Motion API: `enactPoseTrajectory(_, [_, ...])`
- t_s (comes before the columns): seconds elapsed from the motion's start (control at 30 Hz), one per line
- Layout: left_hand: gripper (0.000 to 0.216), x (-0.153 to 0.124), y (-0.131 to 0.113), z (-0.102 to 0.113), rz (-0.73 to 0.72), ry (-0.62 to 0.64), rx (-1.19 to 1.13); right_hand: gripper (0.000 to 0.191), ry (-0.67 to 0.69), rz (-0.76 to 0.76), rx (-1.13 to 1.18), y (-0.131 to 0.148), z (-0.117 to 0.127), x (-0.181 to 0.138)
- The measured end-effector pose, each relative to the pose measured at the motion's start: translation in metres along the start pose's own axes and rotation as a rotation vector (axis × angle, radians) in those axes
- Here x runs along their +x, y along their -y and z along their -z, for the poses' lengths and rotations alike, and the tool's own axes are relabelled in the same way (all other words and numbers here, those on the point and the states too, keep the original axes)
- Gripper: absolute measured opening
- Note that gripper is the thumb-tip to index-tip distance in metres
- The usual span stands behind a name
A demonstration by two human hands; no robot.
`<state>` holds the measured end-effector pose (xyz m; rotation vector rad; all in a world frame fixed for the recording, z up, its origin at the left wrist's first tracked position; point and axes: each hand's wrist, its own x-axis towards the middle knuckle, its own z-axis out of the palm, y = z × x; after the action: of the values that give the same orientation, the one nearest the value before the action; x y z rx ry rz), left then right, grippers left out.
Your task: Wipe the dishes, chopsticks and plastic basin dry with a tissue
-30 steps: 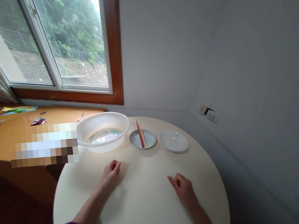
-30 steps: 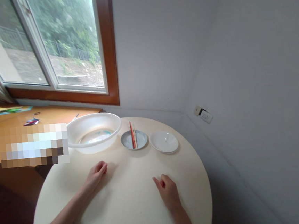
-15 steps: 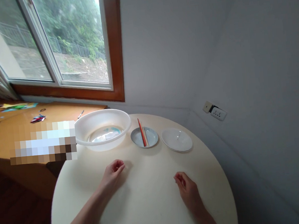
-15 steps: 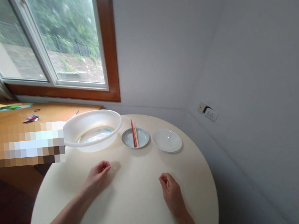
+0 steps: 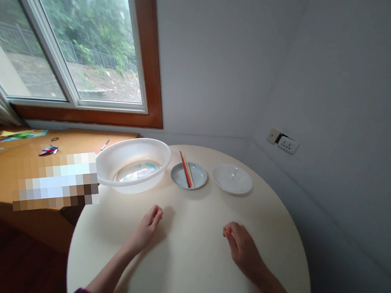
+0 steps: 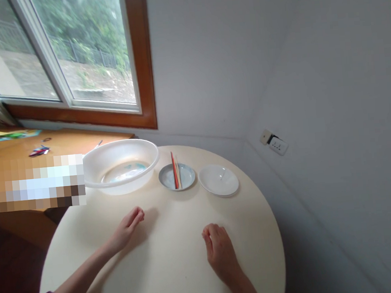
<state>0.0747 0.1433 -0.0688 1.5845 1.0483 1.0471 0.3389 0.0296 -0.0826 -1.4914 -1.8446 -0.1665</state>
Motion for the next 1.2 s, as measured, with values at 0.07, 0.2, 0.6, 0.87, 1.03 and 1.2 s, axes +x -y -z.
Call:
enactPoseTrajectory(0.07, [0.031, -0.002, -0.005, 0.003, -0.041, 0.046, 0.109, 0.026, 0.033, 0.024, -0.033, 0.002, 0.003, 0.004])
enactPoseTrajectory(0.2, [0.028, -0.008, -0.016, 0.012, -0.267, 0.225, 0.554, 0.029, 0.139, 0.036, -0.075, 0.003, 0.008, 0.012])
enactPoseTrajectory(0.6, [0.057, -0.025, 0.017, 0.016, -0.424, 0.57, 1.149, 0.057, 0.734, 0.081, -0.219, -0.005, -0.011, 0.01])
enactPoseTrajectory(0.87, [0.059, -0.026, 0.026, 0.017, -0.487, 0.511, 1.148, 0.056, 0.726, 0.062, -0.203, -0.005, -0.011, 0.01])
enactPoseTrajectory(1.03, [0.057, -0.027, 0.02, 0.016, -0.419, 0.552, 1.091, 0.055, 0.719, 0.055, -0.196, -0.005, -0.012, 0.009])
enactPoseTrajectory(1.2, [0.054, -0.025, 0.02, 0.019, -0.329, 0.508, 0.863, 0.054, 0.685, 0.056, -0.172, -0.004, -0.011, 0.008])
